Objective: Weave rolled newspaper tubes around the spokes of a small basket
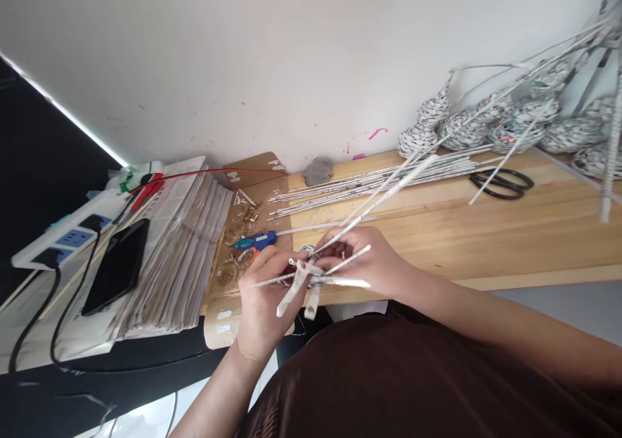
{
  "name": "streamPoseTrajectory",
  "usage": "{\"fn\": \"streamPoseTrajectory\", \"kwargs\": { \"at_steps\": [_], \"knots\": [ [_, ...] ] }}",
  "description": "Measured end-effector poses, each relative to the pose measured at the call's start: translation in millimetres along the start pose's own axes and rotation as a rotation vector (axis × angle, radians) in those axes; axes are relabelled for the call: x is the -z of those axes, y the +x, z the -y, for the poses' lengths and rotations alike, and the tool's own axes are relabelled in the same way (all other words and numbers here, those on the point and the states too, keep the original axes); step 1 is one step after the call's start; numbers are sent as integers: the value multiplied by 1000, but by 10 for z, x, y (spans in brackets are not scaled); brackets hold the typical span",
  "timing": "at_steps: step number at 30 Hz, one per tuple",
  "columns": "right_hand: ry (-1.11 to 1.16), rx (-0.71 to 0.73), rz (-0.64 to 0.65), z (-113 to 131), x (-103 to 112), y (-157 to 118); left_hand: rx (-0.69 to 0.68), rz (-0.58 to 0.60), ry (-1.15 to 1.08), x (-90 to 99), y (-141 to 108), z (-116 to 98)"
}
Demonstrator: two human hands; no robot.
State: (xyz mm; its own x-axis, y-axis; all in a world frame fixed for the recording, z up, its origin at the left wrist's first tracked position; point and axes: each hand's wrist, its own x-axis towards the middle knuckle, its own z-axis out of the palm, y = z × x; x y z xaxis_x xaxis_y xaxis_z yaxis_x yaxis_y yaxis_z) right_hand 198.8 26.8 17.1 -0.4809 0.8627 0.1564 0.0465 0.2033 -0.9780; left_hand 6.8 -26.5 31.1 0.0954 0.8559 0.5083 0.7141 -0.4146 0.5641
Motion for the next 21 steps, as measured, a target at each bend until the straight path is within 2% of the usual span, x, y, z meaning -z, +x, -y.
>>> {"fn": "streamPoseTrajectory", "kwargs": {
  "at_steps": [3, 5, 9, 14, 16, 19, 21],
  "knots": [
    [-257, 177, 23, 17, 34, 2, -44, -21, 69, -22, -10, 27],
    [-324, 255, 13, 12, 53, -3, -65, -33, 102, -34, -9, 28],
    [-316, 239, -4, -19, 38, -8, -49, -33, 73, -39, 4, -19],
    [-400, 300, -124, -93, -69, -24, -63, -39, 130, -62, 7, -11],
    [-355, 247, -179, -135, -123, -26, -55, -57, 134, -81, 3, 5],
    [-83, 63, -223, -192, -185, -12, -34, -84, 97, -100, -5, 4],
    [77, -3, -215, -209, -196, 0, -24, -85, 87, -103, -11, -8]
  ]
}}
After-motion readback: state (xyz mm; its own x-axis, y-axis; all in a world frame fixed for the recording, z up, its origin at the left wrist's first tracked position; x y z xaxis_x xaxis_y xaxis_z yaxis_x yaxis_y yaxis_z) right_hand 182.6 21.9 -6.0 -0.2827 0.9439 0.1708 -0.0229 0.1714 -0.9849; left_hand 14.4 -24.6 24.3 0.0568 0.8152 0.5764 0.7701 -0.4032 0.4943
